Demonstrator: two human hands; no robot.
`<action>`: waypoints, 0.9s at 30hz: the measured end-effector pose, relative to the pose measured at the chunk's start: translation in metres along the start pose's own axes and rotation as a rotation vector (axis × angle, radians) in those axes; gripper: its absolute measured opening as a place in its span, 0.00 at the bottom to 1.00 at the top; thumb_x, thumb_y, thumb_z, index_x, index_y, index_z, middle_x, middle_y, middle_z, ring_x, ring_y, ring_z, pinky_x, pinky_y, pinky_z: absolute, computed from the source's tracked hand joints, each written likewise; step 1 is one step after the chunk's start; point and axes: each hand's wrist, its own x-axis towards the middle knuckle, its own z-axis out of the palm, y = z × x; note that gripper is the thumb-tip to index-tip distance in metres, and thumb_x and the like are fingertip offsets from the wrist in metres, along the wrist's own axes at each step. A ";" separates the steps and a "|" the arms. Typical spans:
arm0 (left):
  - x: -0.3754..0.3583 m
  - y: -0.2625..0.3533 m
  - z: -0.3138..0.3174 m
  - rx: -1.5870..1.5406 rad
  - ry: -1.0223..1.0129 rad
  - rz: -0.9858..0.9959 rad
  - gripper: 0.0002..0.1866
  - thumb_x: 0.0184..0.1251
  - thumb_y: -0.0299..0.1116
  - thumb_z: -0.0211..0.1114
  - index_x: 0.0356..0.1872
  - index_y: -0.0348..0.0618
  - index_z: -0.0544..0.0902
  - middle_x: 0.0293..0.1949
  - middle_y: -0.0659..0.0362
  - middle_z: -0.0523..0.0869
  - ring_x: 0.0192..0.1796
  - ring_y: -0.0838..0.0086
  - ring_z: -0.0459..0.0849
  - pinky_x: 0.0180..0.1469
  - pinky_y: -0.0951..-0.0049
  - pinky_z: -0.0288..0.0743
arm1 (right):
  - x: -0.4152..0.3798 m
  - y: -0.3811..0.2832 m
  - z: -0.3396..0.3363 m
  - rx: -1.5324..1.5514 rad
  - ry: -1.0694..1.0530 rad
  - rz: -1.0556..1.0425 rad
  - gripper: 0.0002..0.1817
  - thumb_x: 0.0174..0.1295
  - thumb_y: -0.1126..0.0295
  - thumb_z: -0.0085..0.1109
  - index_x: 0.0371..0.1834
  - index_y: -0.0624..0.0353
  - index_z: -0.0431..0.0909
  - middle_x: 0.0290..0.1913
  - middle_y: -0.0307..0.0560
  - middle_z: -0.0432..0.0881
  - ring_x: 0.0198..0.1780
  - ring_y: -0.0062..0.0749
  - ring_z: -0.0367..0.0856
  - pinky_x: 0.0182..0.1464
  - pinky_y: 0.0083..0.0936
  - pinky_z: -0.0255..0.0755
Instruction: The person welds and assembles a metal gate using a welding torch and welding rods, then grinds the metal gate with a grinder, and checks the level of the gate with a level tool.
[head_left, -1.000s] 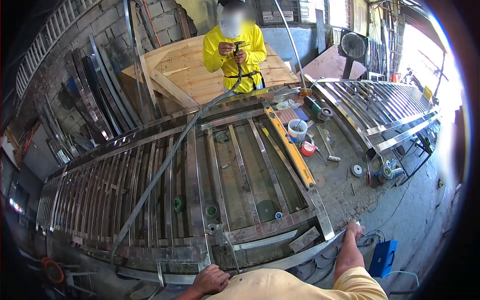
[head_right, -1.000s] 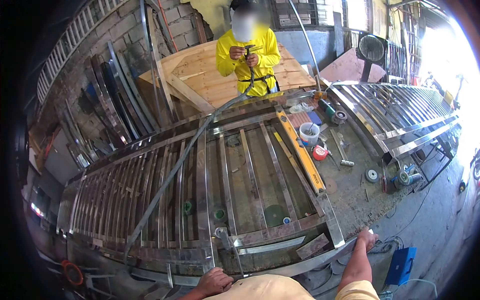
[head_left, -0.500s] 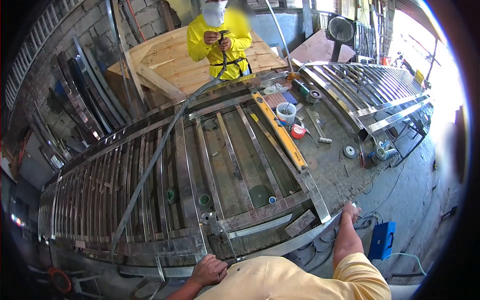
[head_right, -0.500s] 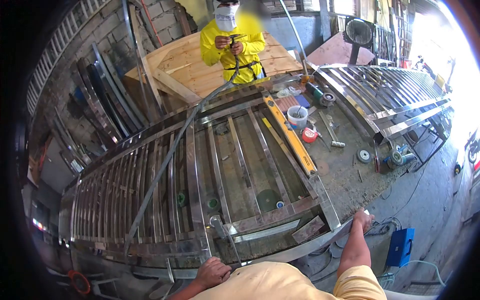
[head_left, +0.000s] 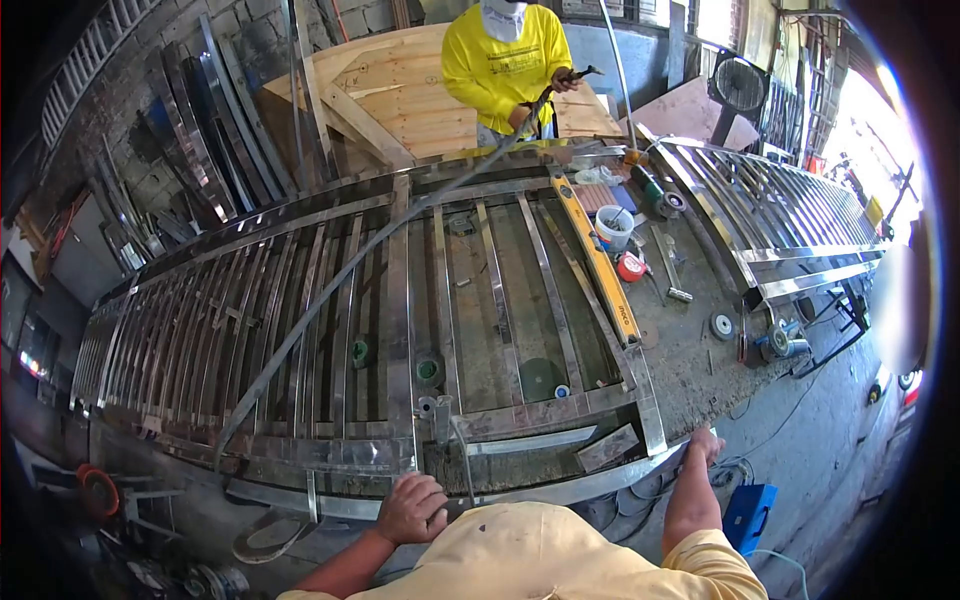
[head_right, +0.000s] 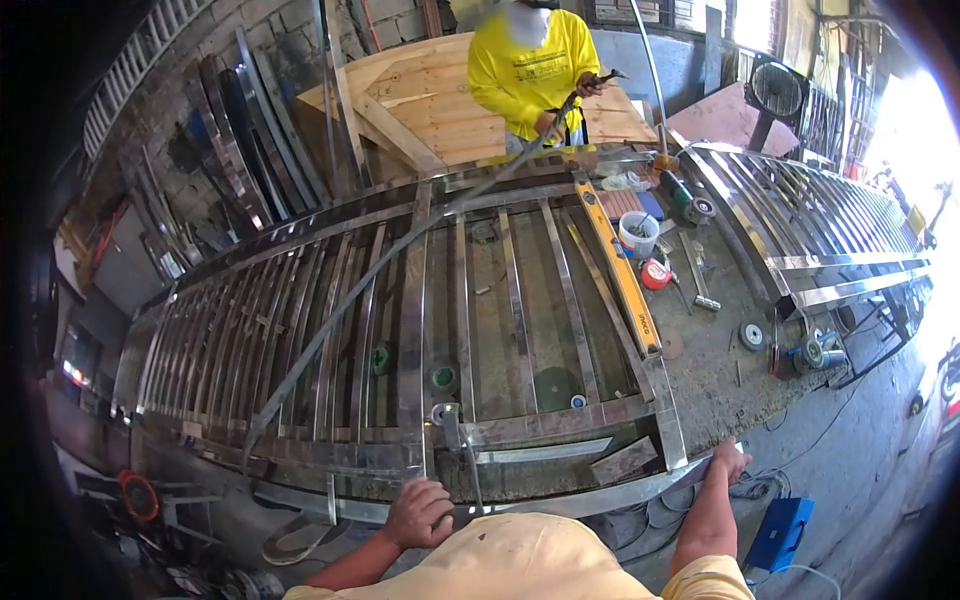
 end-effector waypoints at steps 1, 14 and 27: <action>-0.004 -0.001 0.002 0.018 0.049 -0.033 0.10 0.54 0.37 0.70 0.37 0.47 0.86 0.45 0.56 0.85 0.54 0.58 0.83 0.65 0.50 0.73 | 0.001 0.000 0.000 0.002 -0.006 -0.010 0.44 0.63 0.40 0.65 0.67 0.67 0.63 0.66 0.72 0.78 0.65 0.68 0.80 0.66 0.54 0.73; -0.015 -0.004 0.021 0.255 0.299 -0.491 0.26 0.55 0.33 0.69 0.57 0.41 0.79 0.58 0.44 0.77 0.61 0.43 0.77 0.64 0.43 0.69 | -0.021 0.009 -0.021 0.081 -0.070 -0.106 0.41 0.62 0.43 0.64 0.67 0.64 0.66 0.64 0.72 0.79 0.64 0.68 0.80 0.65 0.52 0.74; -0.005 0.007 0.019 0.368 0.149 -0.605 0.31 0.57 0.40 0.70 0.63 0.40 0.77 0.66 0.41 0.71 0.70 0.39 0.68 0.72 0.38 0.59 | -0.021 0.026 -0.029 0.100 -0.132 -0.262 0.39 0.67 0.46 0.64 0.69 0.66 0.66 0.61 0.69 0.81 0.62 0.68 0.80 0.64 0.51 0.74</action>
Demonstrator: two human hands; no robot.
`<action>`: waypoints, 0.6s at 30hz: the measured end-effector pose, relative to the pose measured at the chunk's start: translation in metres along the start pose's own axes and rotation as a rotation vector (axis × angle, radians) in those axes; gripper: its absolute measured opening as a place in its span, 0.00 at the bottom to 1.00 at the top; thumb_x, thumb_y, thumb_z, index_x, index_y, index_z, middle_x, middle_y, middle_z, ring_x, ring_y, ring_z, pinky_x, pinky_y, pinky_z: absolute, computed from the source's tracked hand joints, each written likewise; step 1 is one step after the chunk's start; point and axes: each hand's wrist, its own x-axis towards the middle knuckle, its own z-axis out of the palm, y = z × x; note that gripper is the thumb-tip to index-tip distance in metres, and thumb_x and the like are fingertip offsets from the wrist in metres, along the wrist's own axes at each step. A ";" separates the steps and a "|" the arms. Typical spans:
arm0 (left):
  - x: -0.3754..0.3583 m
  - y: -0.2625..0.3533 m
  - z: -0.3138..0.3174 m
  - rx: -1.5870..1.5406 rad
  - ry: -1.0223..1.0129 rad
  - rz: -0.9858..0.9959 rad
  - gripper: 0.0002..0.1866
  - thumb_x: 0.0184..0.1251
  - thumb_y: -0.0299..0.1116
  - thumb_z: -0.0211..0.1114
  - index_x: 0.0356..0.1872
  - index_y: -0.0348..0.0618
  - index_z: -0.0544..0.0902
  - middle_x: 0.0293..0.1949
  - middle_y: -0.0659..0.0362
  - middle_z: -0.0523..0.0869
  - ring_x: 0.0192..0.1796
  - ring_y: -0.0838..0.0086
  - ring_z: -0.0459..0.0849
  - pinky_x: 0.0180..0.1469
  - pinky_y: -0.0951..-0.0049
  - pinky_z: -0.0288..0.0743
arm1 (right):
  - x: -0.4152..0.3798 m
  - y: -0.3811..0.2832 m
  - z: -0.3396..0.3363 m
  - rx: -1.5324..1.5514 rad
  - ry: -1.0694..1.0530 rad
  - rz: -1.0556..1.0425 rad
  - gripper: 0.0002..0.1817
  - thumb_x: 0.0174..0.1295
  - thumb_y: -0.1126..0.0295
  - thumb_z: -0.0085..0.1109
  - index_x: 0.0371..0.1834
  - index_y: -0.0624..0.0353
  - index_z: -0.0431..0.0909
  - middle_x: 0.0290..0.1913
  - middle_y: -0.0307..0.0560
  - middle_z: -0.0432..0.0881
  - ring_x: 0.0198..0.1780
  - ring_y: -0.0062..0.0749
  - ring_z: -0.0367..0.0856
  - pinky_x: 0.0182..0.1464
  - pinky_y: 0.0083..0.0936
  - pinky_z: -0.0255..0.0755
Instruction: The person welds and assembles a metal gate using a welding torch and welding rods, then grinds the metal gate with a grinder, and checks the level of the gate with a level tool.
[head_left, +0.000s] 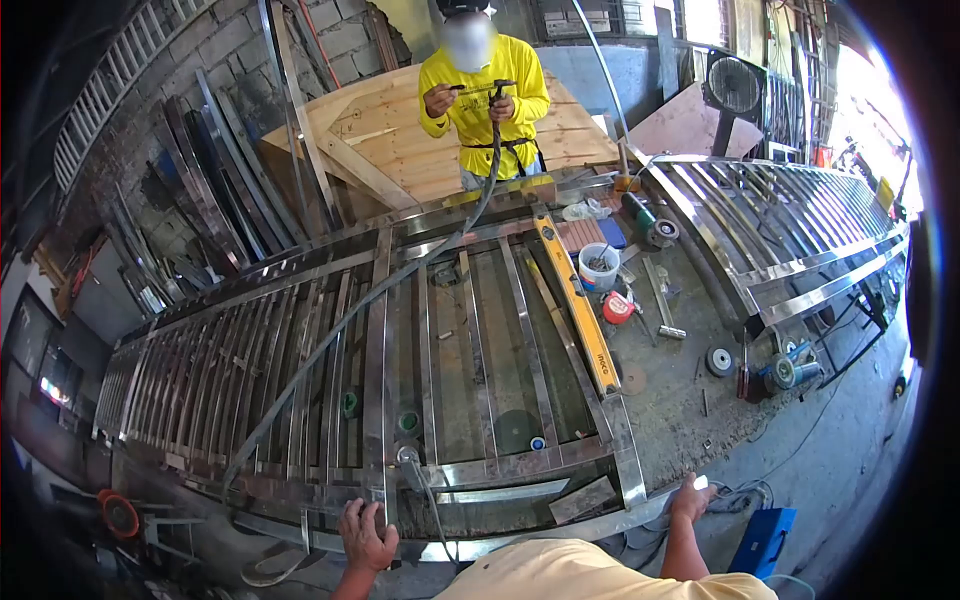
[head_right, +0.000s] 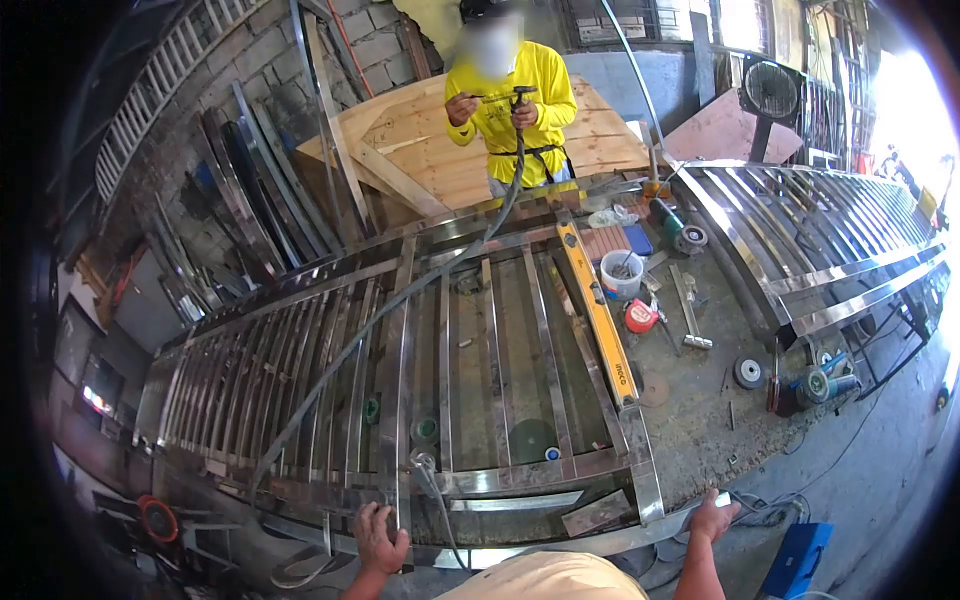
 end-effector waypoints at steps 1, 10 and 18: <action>0.002 0.001 -0.001 0.007 -0.007 -0.005 0.31 0.57 0.40 0.70 0.63 0.40 0.77 0.66 0.41 0.71 0.70 0.39 0.68 0.72 0.38 0.59 | 0.002 0.007 0.006 -0.017 0.026 -0.033 0.40 0.67 0.46 0.63 0.71 0.65 0.64 0.62 0.70 0.81 0.63 0.67 0.80 0.64 0.51 0.73; 0.003 0.004 -0.003 -0.018 0.001 -0.041 0.31 0.57 0.42 0.71 0.63 0.45 0.78 0.66 0.43 0.72 0.71 0.37 0.68 0.73 0.37 0.61 | 0.003 0.009 0.000 -0.029 -0.014 -0.104 0.42 0.68 0.46 0.63 0.76 0.64 0.61 0.61 0.71 0.82 0.61 0.68 0.82 0.61 0.50 0.75; 0.000 0.003 -0.004 0.000 0.015 -0.017 0.30 0.57 0.42 0.71 0.63 0.46 0.79 0.66 0.42 0.73 0.71 0.37 0.68 0.73 0.37 0.62 | 0.001 0.016 0.002 0.021 0.014 -0.163 0.39 0.69 0.48 0.63 0.75 0.61 0.61 0.57 0.71 0.84 0.58 0.68 0.83 0.59 0.52 0.75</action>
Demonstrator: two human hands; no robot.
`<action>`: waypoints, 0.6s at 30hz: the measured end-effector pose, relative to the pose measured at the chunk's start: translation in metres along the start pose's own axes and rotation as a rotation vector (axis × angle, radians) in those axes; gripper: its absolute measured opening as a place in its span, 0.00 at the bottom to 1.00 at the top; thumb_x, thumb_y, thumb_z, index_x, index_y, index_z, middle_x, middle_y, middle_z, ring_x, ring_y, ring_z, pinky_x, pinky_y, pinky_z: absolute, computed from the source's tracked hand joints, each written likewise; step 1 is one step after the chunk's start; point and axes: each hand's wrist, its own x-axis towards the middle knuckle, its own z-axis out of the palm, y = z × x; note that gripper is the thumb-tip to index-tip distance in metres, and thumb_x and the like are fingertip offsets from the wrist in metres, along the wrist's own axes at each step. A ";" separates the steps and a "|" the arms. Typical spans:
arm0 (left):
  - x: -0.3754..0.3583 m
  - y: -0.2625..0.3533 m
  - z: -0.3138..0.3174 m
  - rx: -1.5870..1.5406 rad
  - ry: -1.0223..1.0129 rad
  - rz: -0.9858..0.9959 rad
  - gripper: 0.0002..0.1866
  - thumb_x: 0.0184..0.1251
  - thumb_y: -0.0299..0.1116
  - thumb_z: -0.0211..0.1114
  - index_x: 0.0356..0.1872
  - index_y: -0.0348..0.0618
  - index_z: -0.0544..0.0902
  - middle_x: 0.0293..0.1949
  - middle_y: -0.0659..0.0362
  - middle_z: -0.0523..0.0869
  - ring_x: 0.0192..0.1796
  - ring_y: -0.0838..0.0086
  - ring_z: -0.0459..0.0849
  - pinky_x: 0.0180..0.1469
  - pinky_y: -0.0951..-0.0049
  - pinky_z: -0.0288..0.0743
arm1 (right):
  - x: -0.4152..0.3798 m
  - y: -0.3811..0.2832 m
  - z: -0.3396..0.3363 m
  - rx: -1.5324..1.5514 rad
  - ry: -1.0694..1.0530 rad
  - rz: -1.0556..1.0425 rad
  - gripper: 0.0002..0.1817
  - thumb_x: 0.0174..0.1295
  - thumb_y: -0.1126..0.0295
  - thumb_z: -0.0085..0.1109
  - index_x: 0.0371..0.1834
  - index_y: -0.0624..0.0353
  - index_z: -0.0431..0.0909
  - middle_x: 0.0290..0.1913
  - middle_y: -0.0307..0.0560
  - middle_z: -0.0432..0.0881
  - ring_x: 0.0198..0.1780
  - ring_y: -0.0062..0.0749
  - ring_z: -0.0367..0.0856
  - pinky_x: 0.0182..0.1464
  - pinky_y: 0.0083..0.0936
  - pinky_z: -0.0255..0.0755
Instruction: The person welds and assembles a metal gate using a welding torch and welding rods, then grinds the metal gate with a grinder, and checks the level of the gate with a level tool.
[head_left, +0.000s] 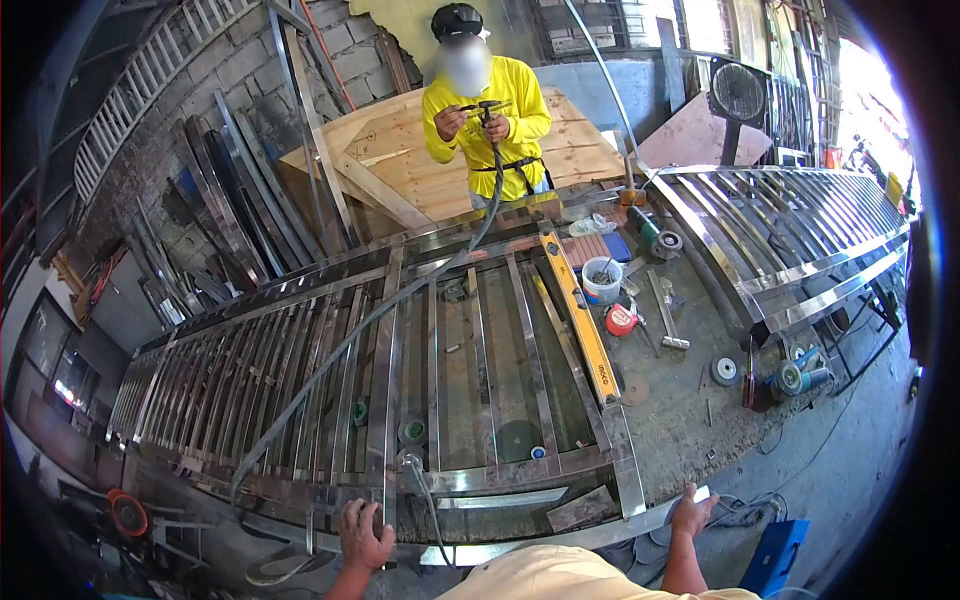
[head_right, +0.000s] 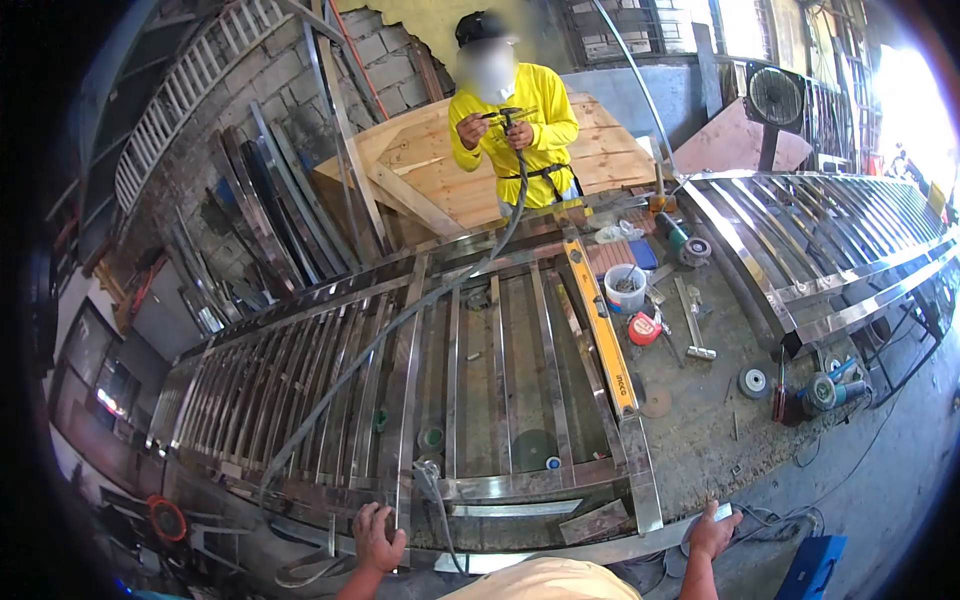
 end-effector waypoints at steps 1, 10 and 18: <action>0.000 0.000 -0.001 0.001 -0.003 -0.005 0.30 0.57 0.42 0.71 0.63 0.45 0.79 0.66 0.42 0.73 0.71 0.37 0.68 0.73 0.37 0.62 | -0.002 0.001 0.000 0.018 0.009 -0.019 0.39 0.69 0.48 0.63 0.74 0.61 0.61 0.56 0.72 0.84 0.58 0.69 0.83 0.59 0.51 0.75; 0.001 0.002 -0.002 -0.013 -0.007 -0.020 0.30 0.58 0.41 0.70 0.63 0.42 0.79 0.67 0.40 0.73 0.72 0.37 0.68 0.74 0.38 0.60 | 0.000 0.009 0.003 0.086 -0.019 -0.021 0.39 0.68 0.46 0.65 0.73 0.60 0.64 0.59 0.71 0.83 0.59 0.67 0.82 0.60 0.49 0.74; -0.002 -0.001 0.004 -0.032 -0.056 -0.002 0.30 0.60 0.37 0.68 0.65 0.41 0.76 0.68 0.39 0.72 0.72 0.36 0.67 0.75 0.37 0.59 | -0.007 0.001 -0.008 0.053 -0.031 0.006 0.41 0.66 0.41 0.64 0.72 0.59 0.66 0.60 0.72 0.82 0.61 0.68 0.81 0.62 0.52 0.73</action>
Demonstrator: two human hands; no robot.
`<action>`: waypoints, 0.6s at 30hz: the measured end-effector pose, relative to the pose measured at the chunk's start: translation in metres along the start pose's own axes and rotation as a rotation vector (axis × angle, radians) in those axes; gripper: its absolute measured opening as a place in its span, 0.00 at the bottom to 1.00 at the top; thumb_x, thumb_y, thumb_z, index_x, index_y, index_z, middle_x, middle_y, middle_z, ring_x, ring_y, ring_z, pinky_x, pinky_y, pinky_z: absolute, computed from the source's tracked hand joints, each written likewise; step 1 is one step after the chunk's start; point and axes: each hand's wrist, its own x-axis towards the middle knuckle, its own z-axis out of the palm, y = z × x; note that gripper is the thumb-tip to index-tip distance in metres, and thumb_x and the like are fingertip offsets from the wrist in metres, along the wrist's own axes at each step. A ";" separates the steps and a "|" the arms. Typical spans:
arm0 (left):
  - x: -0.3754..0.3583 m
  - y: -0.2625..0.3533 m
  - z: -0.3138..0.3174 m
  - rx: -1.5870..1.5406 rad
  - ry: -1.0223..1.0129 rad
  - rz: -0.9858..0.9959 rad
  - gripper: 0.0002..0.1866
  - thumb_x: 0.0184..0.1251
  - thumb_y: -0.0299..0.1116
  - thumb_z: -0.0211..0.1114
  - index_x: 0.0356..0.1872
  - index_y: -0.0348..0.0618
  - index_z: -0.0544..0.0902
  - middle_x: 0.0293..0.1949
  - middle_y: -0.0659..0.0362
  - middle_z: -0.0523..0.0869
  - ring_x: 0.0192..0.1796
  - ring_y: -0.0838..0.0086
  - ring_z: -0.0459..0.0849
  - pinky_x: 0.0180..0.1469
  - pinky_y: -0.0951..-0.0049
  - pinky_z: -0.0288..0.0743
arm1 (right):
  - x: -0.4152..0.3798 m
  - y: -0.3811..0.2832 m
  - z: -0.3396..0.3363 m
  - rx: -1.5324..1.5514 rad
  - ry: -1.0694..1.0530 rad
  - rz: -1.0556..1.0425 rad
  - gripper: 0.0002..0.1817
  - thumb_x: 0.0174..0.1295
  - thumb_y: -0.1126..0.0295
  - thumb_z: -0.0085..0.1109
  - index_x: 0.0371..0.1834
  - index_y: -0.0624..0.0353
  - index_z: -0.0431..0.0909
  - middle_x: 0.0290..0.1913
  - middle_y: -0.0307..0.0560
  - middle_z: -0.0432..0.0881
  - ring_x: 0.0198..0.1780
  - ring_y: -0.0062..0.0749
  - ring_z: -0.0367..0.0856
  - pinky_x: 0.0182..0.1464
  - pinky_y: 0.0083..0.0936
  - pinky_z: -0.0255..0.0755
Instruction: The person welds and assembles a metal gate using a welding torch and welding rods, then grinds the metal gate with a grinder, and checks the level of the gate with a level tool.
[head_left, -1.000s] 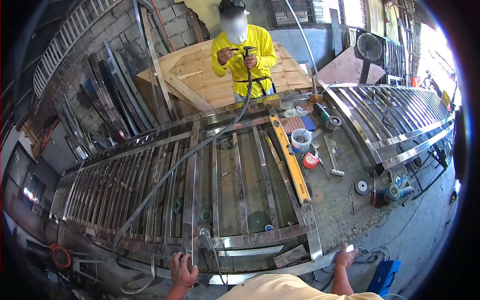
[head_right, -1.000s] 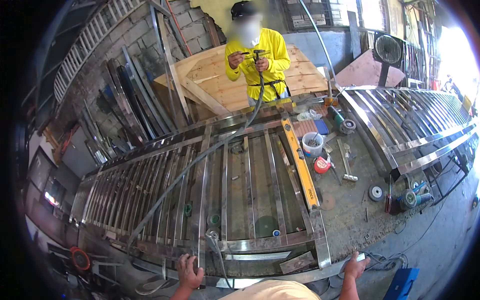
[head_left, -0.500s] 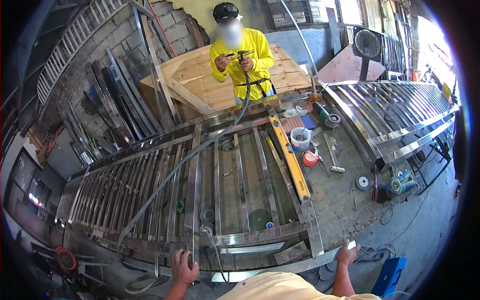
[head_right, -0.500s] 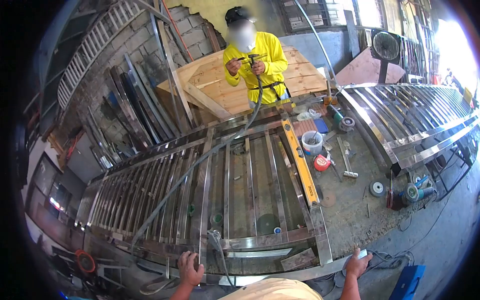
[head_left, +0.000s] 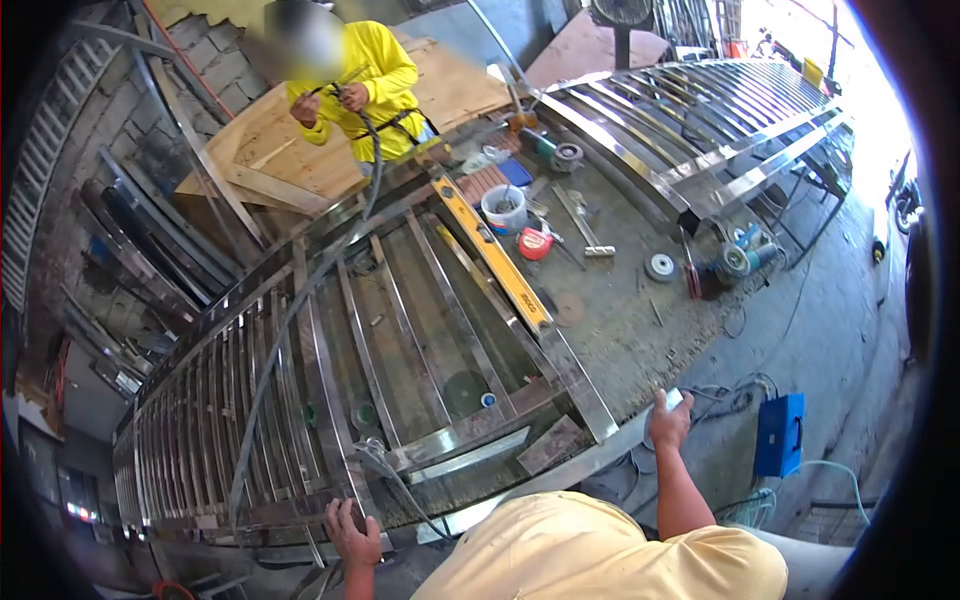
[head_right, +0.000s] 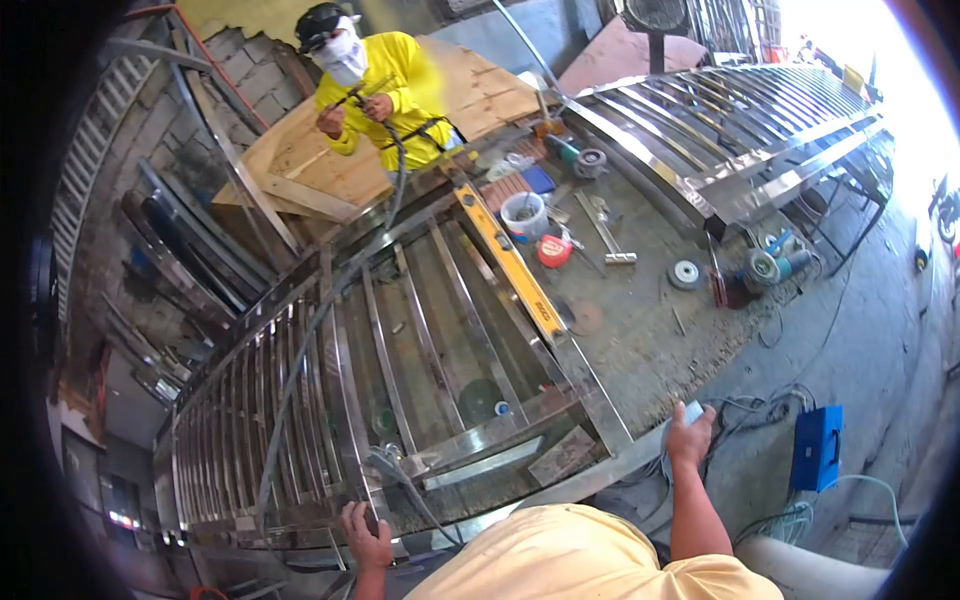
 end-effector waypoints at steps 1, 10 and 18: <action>0.000 -0.002 0.001 -0.003 0.006 -0.010 0.30 0.60 0.37 0.68 0.65 0.41 0.76 0.68 0.39 0.72 0.72 0.36 0.67 0.75 0.37 0.59 | -0.003 -0.007 -0.004 0.015 -0.010 0.001 0.41 0.66 0.41 0.64 0.71 0.59 0.66 0.59 0.72 0.82 0.60 0.68 0.81 0.62 0.52 0.74; -0.001 -0.004 0.005 -0.062 0.038 -0.004 0.29 0.61 0.34 0.66 0.65 0.38 0.76 0.70 0.39 0.71 0.74 0.39 0.67 0.75 0.42 0.60 | 0.008 0.011 0.002 -0.135 -0.082 -0.010 0.45 0.67 0.36 0.60 0.76 0.59 0.63 0.60 0.73 0.82 0.62 0.69 0.81 0.64 0.52 0.73; -0.008 0.028 -0.013 0.079 -0.053 -0.207 0.32 0.66 0.43 0.67 0.70 0.42 0.76 0.73 0.47 0.73 0.69 0.44 0.74 0.70 0.48 0.69 | 0.042 0.025 0.006 -0.259 -0.130 -0.147 0.59 0.64 0.23 0.51 0.79 0.68 0.57 0.62 0.75 0.81 0.65 0.70 0.78 0.66 0.53 0.68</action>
